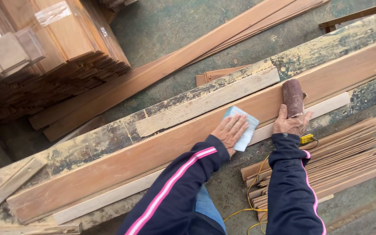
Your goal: Sanding long wooden planks by hand using pieces of sandpaper.
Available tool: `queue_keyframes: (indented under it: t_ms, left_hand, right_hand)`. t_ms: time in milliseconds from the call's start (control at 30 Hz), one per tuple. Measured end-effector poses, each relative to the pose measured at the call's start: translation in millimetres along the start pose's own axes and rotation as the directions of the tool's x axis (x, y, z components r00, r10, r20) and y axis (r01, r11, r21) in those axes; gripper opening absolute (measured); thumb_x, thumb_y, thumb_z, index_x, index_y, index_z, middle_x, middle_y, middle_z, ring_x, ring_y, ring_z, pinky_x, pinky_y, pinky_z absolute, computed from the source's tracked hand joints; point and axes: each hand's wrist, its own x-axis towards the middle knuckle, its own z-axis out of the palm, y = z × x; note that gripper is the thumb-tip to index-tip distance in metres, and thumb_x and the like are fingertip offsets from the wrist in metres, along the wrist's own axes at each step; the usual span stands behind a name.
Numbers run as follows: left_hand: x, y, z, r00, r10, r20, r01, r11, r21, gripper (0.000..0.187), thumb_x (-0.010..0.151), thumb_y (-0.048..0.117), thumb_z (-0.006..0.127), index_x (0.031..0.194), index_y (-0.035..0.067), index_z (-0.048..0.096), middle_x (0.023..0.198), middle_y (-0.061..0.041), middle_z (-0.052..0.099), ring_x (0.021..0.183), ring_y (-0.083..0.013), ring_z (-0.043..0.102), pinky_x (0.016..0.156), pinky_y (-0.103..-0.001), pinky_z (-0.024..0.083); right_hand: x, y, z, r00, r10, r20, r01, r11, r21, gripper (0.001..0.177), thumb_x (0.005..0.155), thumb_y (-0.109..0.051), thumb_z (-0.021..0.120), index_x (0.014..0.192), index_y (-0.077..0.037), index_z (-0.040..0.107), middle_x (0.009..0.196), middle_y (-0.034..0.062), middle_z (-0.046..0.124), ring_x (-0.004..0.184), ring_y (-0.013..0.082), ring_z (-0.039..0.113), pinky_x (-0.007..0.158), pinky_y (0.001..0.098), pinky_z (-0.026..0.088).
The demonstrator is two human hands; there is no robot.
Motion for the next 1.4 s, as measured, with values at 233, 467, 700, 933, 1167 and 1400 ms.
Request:
queue_keyframes:
  t_ms: [233, 467, 700, 933, 1167, 1400]
  left_hand:
    - [-297, -75, -154, 0.901, -0.424, 0.089, 0.409, 0.900, 0.149, 0.082, 0.084, 0.031, 0.053, 0.157, 0.003, 0.028, 0.164, -0.023, 0.025, 0.153, -0.0397, 0.022, 0.122, -0.053, 0.018]
    - [-454, -76, -159, 0.624, -0.749, -0.223, 0.781, 0.591, 0.201, 0.082, 0.090, 0.037, 0.057, 0.158, 0.002, 0.028, 0.166, -0.026, 0.020, 0.155, -0.0437, 0.018, 0.123, -0.056, 0.018]
    - [-462, -78, -172, 0.641, -0.725, -0.252, 0.767, 0.618, 0.174, 0.081, 0.093, 0.038, 0.059, 0.157, 0.000, 0.027, 0.166, -0.026, 0.020, 0.154, -0.0426, 0.019, 0.123, -0.056, 0.019]
    - [-549, -139, -193, 0.404, -0.844, -0.353, 0.914, 0.384, 0.128, 0.081, 0.095, 0.038, 0.057, 0.160, 0.002, 0.025, 0.169, -0.025, 0.017, 0.157, -0.0412, 0.017, 0.124, -0.055, 0.019]
    - [-556, -142, -203, 0.416, -0.841, -0.345, 0.906, 0.414, 0.084, 0.084, 0.097, 0.041, 0.055, 0.160, -0.003, 0.021, 0.168, -0.029, 0.013, 0.156, -0.0467, 0.012, 0.124, -0.059, 0.015]
    - [-554, -145, -207, 0.423, -0.849, -0.317, 0.903, 0.423, 0.075, 0.091, 0.088, 0.037, 0.065, 0.156, -0.006, 0.024, 0.165, -0.032, 0.015, 0.154, -0.0496, 0.013, 0.124, -0.059, 0.015]
  right_hand:
    - [-73, -86, 35, 0.999, 0.003, -0.051, 0.003, 0.992, 0.125, 0.056, 0.103, -0.031, 0.067, 0.144, 0.006, 0.056, 0.146, 0.0306, 0.056, 0.141, 0.0624, 0.034, 0.121, 0.0596, 0.026]
    - [-292, -281, 66, 0.275, -0.907, 0.320, 0.744, 0.411, 0.527, 0.074, 0.081, -0.009, 0.060, 0.153, -0.004, 0.043, 0.161, 0.0204, 0.043, 0.154, 0.0354, 0.033, 0.125, 0.0632, 0.007]
    - [-149, -115, 41, 0.886, -0.464, 0.024, 0.460, 0.884, 0.087, 0.039, 0.112, -0.031, 0.067, 0.137, -0.002, 0.062, 0.129, 0.0188, 0.070, 0.148, 0.0485, 0.046, 0.135, 0.0570, 0.017]
    - [-251, -211, 88, 0.997, -0.076, 0.014, 0.073, 0.984, 0.161, 0.084, 0.104, -0.034, 0.070, 0.147, 0.026, 0.030, 0.152, 0.0540, 0.028, 0.140, 0.0623, 0.033, 0.120, 0.0577, 0.026]
    - [-372, -350, 66, 0.383, -0.877, 0.289, 0.769, 0.476, 0.426, 0.073, 0.077, -0.003, 0.060, 0.149, -0.010, 0.051, 0.158, 0.0133, 0.046, 0.152, 0.0301, 0.035, 0.127, 0.0597, 0.007]
    - [-233, -207, 27, 0.992, -0.052, 0.115, 0.040, 0.994, 0.105, 0.042, 0.104, -0.029, 0.061, 0.135, 0.000, 0.065, 0.127, 0.0299, 0.071, 0.151, 0.0577, 0.025, 0.122, 0.0570, 0.021]
